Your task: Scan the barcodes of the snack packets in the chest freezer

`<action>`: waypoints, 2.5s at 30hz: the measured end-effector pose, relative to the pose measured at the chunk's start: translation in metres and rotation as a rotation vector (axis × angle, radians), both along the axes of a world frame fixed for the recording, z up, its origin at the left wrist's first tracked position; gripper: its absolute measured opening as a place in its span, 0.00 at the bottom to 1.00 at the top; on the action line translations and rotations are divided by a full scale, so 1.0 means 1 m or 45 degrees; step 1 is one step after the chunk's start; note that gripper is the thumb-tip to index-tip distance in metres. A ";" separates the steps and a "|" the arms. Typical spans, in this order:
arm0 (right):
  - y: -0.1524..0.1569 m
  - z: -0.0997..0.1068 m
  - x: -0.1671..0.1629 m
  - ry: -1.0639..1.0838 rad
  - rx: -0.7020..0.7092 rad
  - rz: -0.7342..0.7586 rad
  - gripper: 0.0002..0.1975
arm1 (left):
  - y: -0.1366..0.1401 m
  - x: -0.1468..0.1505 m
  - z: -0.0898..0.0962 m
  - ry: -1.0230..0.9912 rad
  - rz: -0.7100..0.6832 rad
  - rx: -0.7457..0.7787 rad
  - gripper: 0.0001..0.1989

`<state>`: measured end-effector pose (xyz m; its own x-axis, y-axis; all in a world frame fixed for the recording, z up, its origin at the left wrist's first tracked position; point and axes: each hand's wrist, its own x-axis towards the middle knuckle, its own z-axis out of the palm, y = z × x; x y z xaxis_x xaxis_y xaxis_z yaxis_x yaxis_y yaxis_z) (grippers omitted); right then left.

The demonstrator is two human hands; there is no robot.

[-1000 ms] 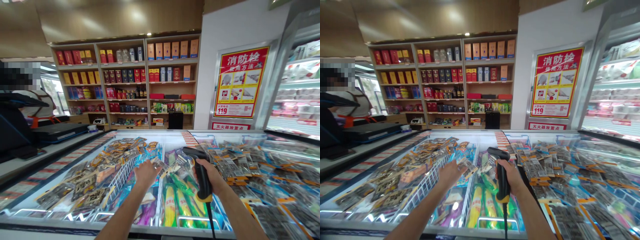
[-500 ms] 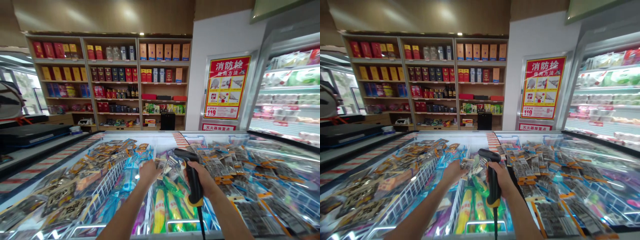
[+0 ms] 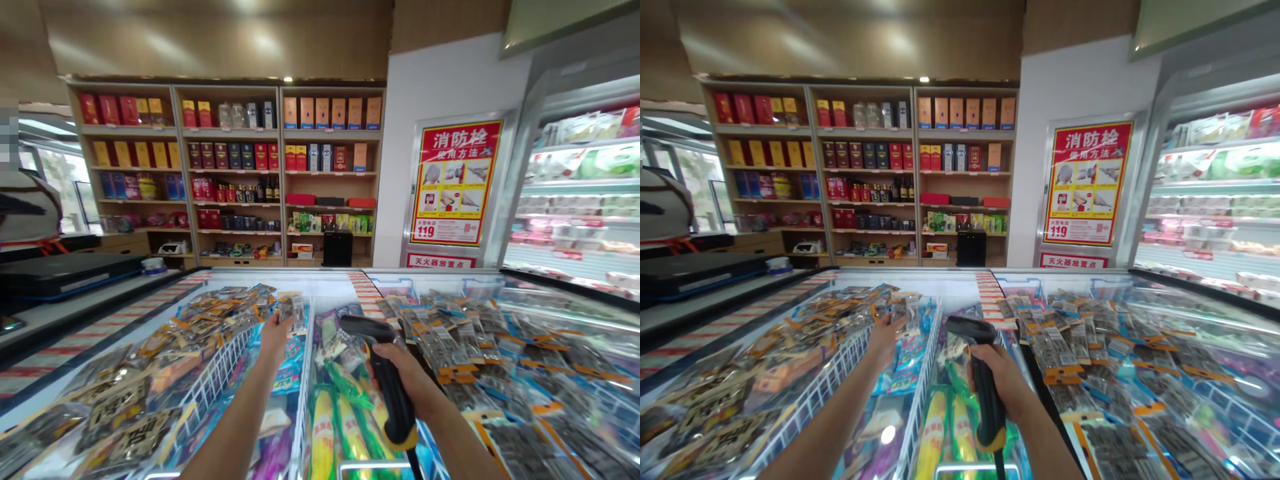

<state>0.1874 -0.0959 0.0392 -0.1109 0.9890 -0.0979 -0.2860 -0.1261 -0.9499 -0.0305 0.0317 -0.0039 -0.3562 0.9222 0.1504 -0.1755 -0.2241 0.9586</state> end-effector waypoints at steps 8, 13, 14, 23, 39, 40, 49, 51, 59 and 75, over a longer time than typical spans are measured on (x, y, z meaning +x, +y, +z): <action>-0.008 0.000 -0.009 -0.188 0.020 0.110 0.10 | -0.002 -0.003 -0.003 -0.215 -0.100 -0.061 0.17; -0.011 -0.001 -0.011 -0.285 0.072 0.103 0.10 | -0.002 -0.002 0.001 -0.229 -0.087 -0.038 0.14; -0.012 -0.001 -0.011 -0.294 0.081 0.119 0.10 | -0.002 -0.002 0.001 -0.236 -0.079 -0.037 0.13; -0.014 0.002 -0.010 -0.337 0.051 0.129 0.14 | -0.002 -0.003 0.002 -0.386 -0.039 -0.018 0.14; -0.015 0.002 -0.013 -0.470 0.132 0.168 0.16 | -0.004 -0.001 0.004 -0.385 0.023 0.017 0.13; -0.016 0.001 -0.014 -0.465 0.128 0.168 0.16 | -0.004 -0.001 0.004 -0.381 0.024 0.015 0.13; 0.020 0.024 -0.031 -0.447 0.244 -0.028 0.13 | -0.003 -0.006 0.008 -0.374 0.058 0.010 0.14; 0.032 0.031 -0.037 -0.413 0.285 -0.092 0.14 | 0.000 -0.013 0.007 -0.369 0.065 0.030 0.14; 0.018 0.016 -0.053 -0.472 0.188 0.193 0.11 | 0.005 -0.031 0.005 -0.404 -0.032 0.069 0.15; 0.002 0.011 -0.046 -0.500 0.099 0.194 0.10 | -0.005 -0.032 0.012 -0.422 0.014 0.070 0.15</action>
<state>0.1414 -0.0937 0.0501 -0.2257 0.9703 -0.0875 0.1155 -0.0626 -0.9913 -0.0622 0.0272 0.0079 -0.4038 0.9118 0.0743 -0.4728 -0.2776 0.8363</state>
